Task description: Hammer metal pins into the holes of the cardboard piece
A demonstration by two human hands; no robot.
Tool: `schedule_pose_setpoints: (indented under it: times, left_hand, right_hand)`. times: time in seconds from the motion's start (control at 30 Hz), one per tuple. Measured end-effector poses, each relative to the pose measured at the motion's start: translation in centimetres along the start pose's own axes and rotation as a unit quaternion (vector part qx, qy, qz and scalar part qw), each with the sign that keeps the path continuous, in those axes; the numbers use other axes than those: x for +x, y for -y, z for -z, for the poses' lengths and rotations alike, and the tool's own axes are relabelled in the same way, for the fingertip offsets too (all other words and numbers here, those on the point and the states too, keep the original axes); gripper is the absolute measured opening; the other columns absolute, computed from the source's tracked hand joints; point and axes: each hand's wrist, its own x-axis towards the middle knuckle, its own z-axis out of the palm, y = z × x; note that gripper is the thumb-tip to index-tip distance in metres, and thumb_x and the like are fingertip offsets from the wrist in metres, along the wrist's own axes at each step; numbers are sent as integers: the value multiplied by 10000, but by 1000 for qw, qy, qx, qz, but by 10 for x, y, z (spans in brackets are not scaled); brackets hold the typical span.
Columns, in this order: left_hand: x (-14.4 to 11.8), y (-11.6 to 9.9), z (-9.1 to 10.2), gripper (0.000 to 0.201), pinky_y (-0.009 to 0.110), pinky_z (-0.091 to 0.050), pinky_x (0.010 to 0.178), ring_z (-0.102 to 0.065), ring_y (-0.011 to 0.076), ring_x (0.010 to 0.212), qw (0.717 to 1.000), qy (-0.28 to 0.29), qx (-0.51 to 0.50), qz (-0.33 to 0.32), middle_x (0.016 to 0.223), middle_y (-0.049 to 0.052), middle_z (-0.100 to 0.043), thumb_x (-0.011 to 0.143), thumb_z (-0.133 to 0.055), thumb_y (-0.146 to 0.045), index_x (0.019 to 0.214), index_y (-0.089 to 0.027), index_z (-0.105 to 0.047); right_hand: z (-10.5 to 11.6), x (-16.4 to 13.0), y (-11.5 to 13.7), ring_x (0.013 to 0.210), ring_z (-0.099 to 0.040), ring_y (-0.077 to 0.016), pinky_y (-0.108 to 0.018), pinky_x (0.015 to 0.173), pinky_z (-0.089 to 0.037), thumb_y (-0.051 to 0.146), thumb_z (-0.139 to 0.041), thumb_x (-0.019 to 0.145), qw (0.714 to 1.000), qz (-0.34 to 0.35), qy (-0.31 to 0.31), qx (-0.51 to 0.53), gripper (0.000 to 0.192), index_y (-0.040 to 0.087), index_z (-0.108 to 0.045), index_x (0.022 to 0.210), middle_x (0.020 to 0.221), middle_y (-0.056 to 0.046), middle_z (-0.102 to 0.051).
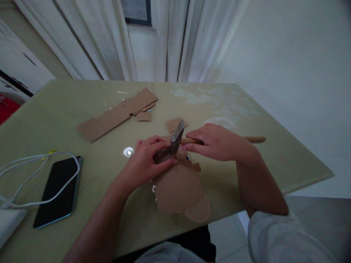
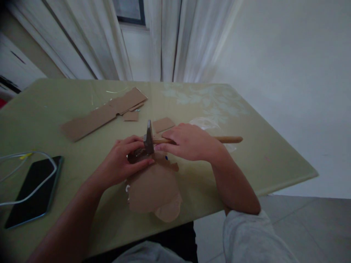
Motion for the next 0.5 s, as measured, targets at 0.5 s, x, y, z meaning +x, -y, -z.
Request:
schedule_pose_setpoints:
  times: [0.5]
  left_hand:
    - [0, 0, -1, 337, 461, -521, 997, -740, 282, 1104, 1000, -4, -7, -2, 1269, 57, -782, 964, -856, -447, 1261, -298, -794]
  right_hand:
    - [0, -1, 2, 756, -620, -192, -338, 730, -338, 517, -566, 1148, 1000, -4, 9, 5, 446, 191, -784, 935, 859, -63, -765]
